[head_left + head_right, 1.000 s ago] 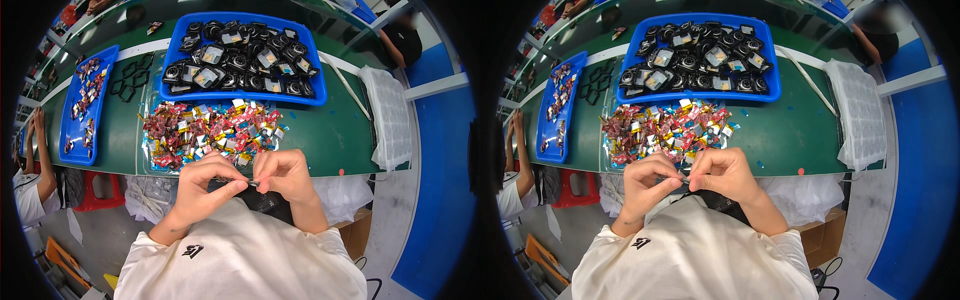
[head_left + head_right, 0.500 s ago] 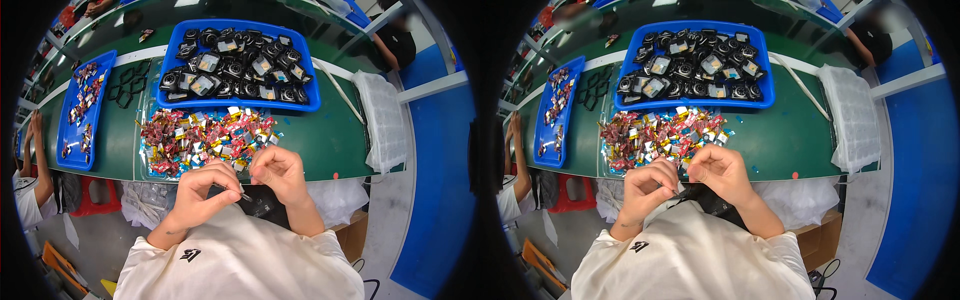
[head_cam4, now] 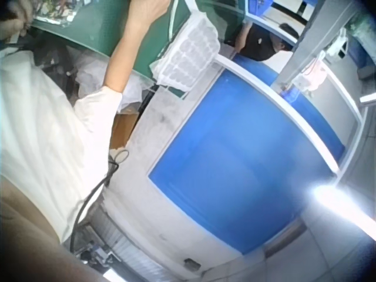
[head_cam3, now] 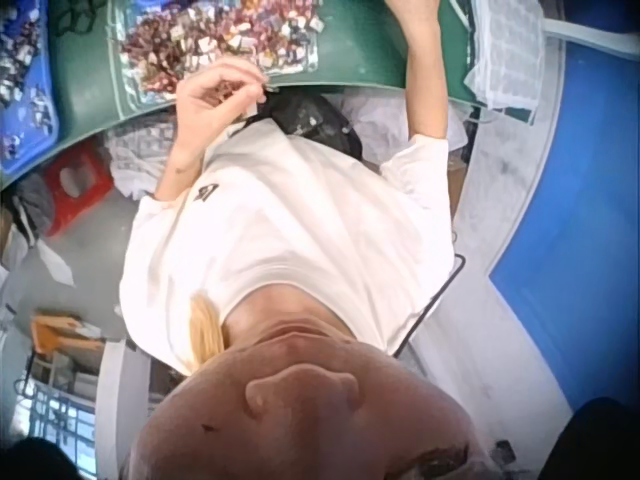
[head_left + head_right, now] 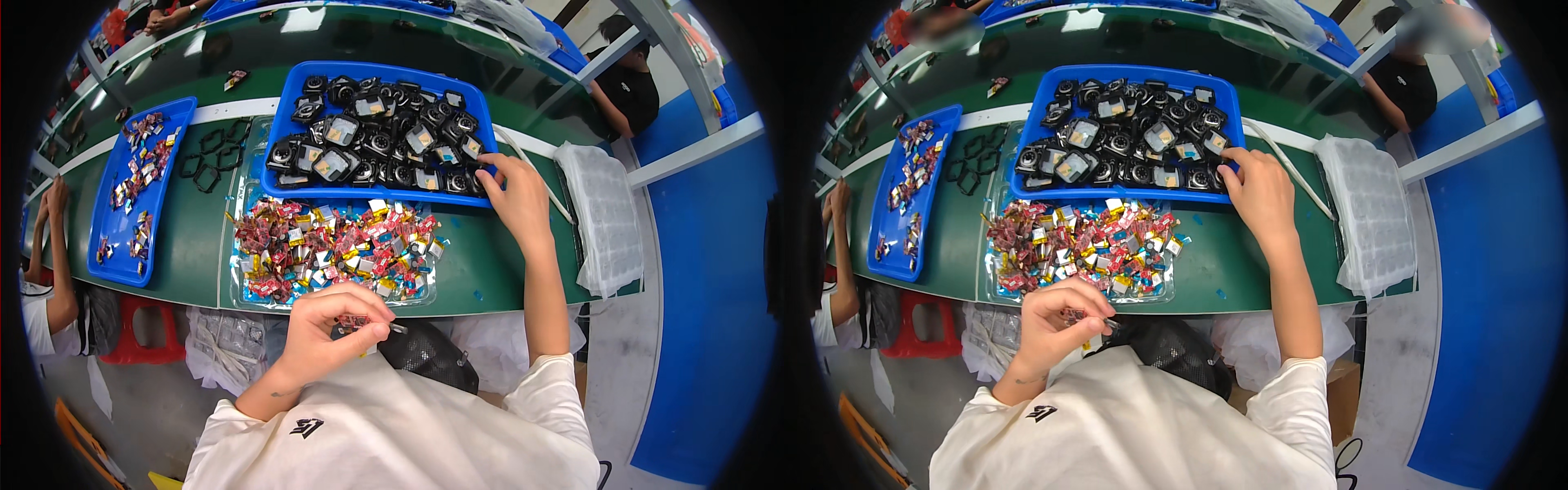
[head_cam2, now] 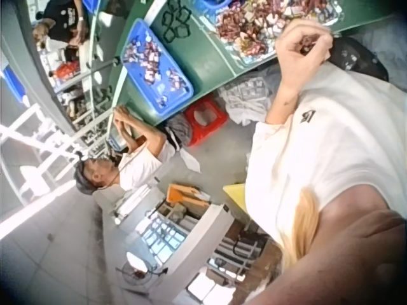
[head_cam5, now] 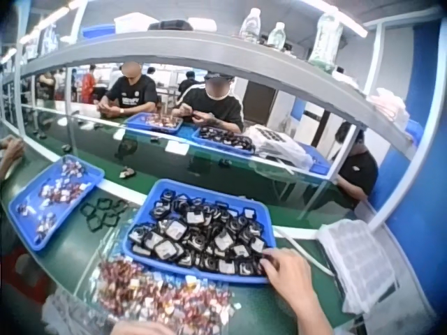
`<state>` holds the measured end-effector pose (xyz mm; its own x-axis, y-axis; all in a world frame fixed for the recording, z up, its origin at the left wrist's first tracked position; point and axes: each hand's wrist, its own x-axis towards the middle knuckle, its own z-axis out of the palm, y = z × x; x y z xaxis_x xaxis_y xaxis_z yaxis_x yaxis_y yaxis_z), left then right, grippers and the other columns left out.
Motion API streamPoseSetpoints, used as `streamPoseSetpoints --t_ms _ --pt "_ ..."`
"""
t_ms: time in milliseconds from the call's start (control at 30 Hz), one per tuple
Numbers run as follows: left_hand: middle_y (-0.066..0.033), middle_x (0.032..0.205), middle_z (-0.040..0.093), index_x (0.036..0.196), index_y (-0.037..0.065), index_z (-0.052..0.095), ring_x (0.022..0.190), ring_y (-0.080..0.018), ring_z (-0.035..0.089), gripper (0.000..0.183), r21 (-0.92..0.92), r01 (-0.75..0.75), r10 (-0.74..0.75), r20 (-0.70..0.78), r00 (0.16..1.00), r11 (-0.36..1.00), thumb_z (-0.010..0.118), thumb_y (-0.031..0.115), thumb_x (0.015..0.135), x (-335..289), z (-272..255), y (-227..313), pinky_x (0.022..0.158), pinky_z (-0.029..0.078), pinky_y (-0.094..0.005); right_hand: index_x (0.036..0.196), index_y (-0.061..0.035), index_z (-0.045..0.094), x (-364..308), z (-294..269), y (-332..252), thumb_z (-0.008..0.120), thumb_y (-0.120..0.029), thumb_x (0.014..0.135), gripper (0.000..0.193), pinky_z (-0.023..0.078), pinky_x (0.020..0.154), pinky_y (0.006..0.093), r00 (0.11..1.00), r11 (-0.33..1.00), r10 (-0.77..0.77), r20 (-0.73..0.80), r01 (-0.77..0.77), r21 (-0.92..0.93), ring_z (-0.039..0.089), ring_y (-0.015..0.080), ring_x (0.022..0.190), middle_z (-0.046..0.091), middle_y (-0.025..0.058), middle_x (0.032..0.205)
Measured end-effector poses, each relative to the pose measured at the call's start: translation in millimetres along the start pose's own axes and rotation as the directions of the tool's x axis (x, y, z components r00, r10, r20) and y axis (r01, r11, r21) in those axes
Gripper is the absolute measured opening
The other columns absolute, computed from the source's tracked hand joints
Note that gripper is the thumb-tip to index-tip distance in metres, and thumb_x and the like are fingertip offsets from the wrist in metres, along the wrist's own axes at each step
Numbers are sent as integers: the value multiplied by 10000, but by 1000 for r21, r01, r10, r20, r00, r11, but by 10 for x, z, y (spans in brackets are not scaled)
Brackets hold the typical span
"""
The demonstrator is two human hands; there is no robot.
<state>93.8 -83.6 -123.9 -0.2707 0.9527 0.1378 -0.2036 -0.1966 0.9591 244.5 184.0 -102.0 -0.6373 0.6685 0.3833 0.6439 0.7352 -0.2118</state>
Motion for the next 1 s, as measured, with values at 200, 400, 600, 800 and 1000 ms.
streamPoseSetpoints --t_ms 200,400,600,800,1000 --pt "-105 892 676 783 3 673 825 -138 628 41 103 -40 47 -71 996 994 708 11 763 -24 -73 -81 665 485 -235 894 -7 669 -210 -67 -203 716 -135 777 180 470 542 239 989 855 134 -58 -86 512 627 147 604 673 93 767" --pt "-122 1032 659 777 20 676 828 -143 622 35 288 -112 138 -73 988 951 704 14 756 78 -19 3 691 473 -243 958 28 626 -687 9 -629 695 32 784 187 498 638 200 968 370 240 76 -163 915 597 81 742 639 60 915" --pt "-155 1124 635 784 12 681 1024 -229 615 57 459 -196 267 -95 959 866 709 32 738 274 26 25 844 473 -313 1068 21 614 -889 47 -1045 673 66 764 313 484 648 185 952 208 146 270 -296 932 606 54 739 660 71 902" --pt "-177 1093 652 810 -10 694 1009 -252 633 79 527 -93 217 -180 959 845 688 33 744 260 41 -8 872 476 -332 1041 7 659 -985 120 -1074 678 39 753 290 479 607 187 972 322 52 227 -232 918 622 49 647 666 45 760" --pt "-174 1039 674 813 -21 696 949 -229 655 84 500 -43 156 -186 970 865 685 27 745 277 81 -10 844 492 -324 1032 10 664 -1019 132 -1080 690 31 746 288 489 593 201 982 370 55 183 -190 909 645 80 650 676 79 817"
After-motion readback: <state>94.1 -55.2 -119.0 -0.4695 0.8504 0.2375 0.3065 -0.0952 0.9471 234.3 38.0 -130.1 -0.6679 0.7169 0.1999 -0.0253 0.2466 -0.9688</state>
